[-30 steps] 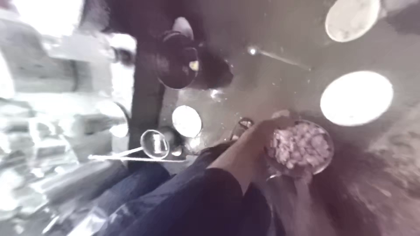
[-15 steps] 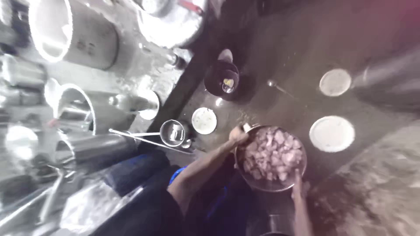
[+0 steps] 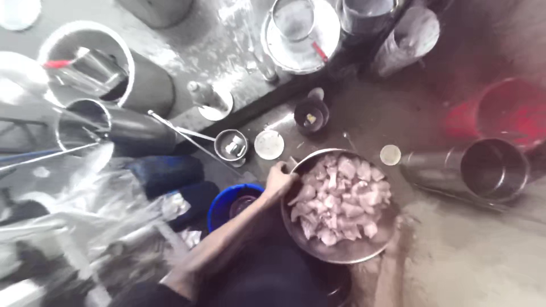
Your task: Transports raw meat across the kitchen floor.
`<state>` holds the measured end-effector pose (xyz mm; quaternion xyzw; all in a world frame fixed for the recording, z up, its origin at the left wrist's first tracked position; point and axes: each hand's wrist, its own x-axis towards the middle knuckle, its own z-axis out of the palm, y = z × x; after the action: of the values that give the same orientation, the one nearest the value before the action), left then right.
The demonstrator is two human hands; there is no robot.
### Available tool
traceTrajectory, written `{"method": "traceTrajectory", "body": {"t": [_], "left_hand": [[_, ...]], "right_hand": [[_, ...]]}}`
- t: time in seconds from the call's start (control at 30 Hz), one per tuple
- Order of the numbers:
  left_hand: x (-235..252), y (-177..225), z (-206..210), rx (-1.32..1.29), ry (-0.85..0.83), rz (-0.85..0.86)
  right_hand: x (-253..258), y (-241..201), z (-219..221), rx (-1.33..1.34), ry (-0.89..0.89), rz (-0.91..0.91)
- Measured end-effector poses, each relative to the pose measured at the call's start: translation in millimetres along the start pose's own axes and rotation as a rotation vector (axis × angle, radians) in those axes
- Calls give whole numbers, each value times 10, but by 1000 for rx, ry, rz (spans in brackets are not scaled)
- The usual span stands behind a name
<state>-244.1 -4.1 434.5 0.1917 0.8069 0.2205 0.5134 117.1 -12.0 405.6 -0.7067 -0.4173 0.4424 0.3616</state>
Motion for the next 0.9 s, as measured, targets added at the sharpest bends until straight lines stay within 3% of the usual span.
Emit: {"method": "traceTrajectory", "body": {"t": [0.07, 0.17, 0.3, 0.47, 0.67, 0.9], "left_hand": [[-69, 105, -232, -15, 49, -4], [-14, -29, -379, -57, 65, -109], [343, -112, -706, -188, 136, -121], [325, -258, -1193, -316, 222, -175], [124, -381, -1976, -411, 417, -234], [-205, -20, -2815, -486, 667, -245]], "right_hand": [[77, -267, 134, -20, -36, 6], [64, -469, 506, -108, -11, 155], [415, -619, 1085, -143, -96, 39], [520, -993, 1628, -206, -234, -44], [405, -1608, 2471, -84, -478, -63], [524, -2081, 3345, 36, -783, -102]]}}
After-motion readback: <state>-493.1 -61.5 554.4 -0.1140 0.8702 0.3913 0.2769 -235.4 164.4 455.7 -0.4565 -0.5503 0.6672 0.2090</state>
